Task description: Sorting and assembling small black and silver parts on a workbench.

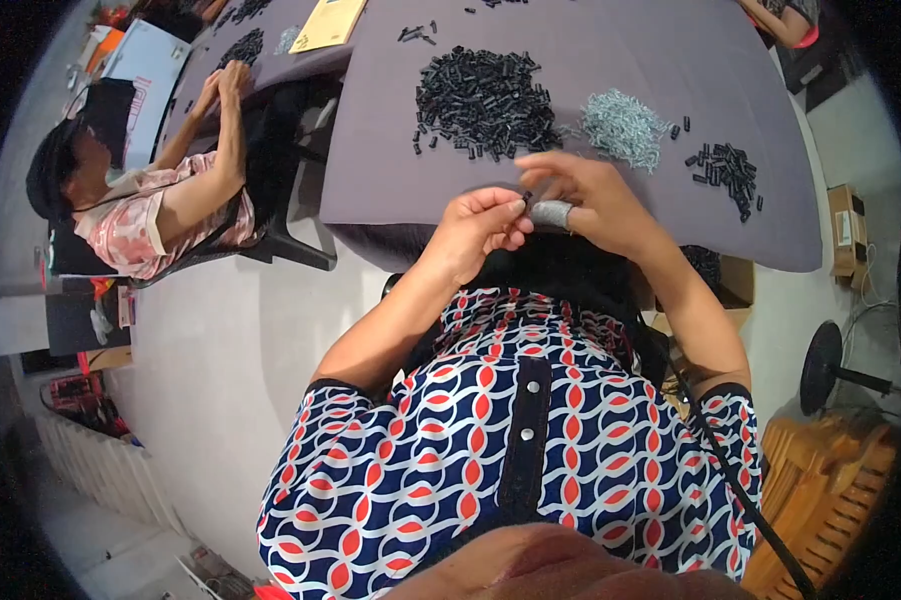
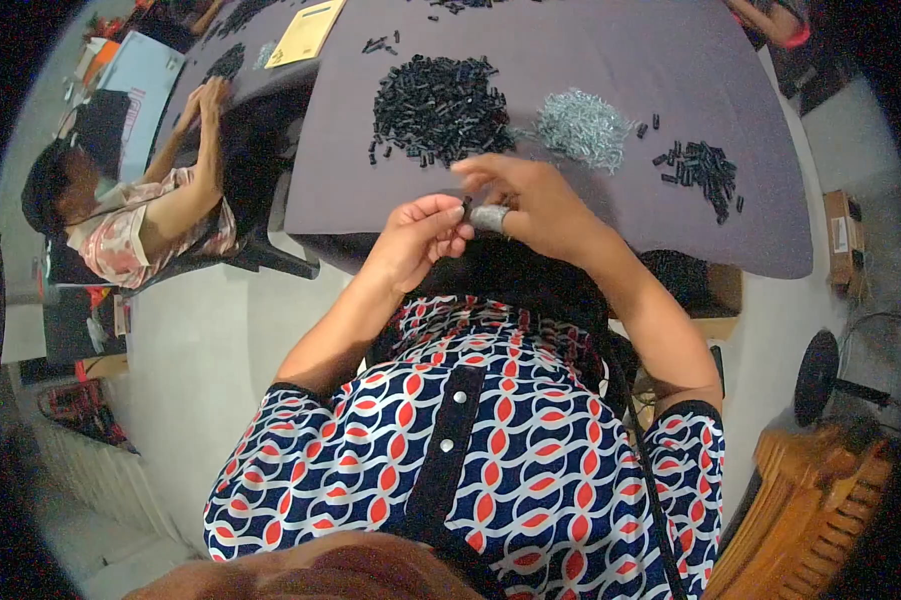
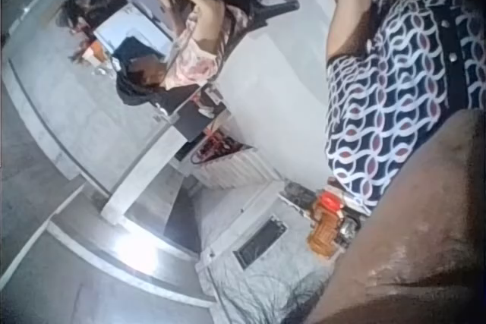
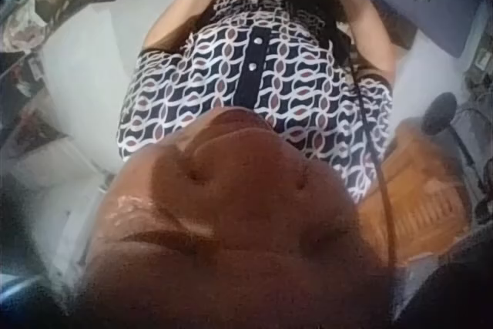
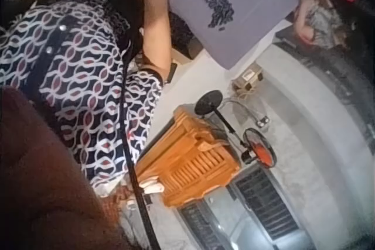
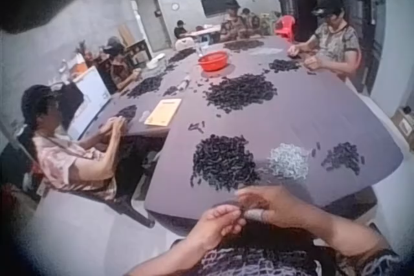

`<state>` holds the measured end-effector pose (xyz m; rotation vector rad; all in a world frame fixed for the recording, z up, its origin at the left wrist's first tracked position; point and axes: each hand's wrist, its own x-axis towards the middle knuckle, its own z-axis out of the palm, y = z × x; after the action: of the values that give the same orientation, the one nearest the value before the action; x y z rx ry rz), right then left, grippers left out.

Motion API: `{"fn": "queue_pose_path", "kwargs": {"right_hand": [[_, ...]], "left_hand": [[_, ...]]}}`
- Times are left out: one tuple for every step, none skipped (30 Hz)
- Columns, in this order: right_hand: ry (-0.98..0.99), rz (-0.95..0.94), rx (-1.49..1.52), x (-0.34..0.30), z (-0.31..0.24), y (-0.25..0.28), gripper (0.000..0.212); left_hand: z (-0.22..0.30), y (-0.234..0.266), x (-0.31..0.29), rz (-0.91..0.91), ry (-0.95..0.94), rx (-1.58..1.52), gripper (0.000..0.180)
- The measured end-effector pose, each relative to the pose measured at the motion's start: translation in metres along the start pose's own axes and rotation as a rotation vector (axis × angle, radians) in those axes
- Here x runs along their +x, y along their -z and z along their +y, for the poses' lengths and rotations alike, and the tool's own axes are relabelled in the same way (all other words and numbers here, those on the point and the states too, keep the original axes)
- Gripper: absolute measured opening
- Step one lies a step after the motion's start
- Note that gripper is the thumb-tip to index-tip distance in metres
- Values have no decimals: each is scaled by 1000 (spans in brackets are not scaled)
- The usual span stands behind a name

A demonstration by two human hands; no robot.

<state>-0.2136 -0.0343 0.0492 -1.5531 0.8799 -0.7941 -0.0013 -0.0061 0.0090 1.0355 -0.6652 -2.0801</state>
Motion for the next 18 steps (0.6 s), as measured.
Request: {"fn": "queue_pose_path", "kwargs": {"right_hand": [[41, 22, -68, 0, 5, 3, 50], [43, 22, -68, -1, 6, 5, 50], [61, 6, -231, -2, 4, 7, 51], [77, -8, -393, -5, 1, 9, 53], [77, -4, -393, -8, 1, 6, 53], [170, 29, -545, -10, -1, 0, 56], [265, 65, -699, -10, -1, -5, 59], [285, 84, -771, -8, 1, -8, 62], [284, 90, -772, -7, 1, -10, 62], [295, 116, -838, -5, 0, -11, 56], [305, 142, -905, -3, 1, -13, 49], [305, 145, -904, -1, 2, -14, 49], [322, 133, -954, 1, 4, -16, 42], [340, 121, -1004, 1, 7, -17, 34], [338, 121, -1004, 1, 10, -19, 34], [343, 127, -994, 1, 14, -20, 31], [348, 133, -985, 1, 16, -21, 28], [348, 131, -985, 1, 15, -20, 28]], "left_hand": [[1, -1, 0, 28, -32, 0, 13], [2, -2, 1, 56, -64, 1, 13], [2, -5, 0, 56, -65, 3, 13], [2, -9, -2, 98, -99, -19, 13], [2, -12, -3, 139, -133, -40, 13], [1, -14, -4, 137, -131, -37, 13], [1, -15, -4, 128, -142, -48, 13], [1, -16, -4, 120, -152, -60, 12], [0, -18, -4, 116, -150, -56, 12], [-2, -19, -3, 117, -150, -57, 12], [-3, -19, -2, 119, -149, -57, 11], [-3, -18, -1, 118, -149, -54, 11], [-3, -18, -1, 110, -150, -58, 11], [-4, -18, 0, 102, -151, -62, 10], [-5, -17, 0, 102, -150, -62, 10], [-6, -17, 1, 97, -159, -39, 11], [-7, -16, 1, 93, -168, -16, 12], [-6, -16, 1, 94, -168, -17, 12]]}}
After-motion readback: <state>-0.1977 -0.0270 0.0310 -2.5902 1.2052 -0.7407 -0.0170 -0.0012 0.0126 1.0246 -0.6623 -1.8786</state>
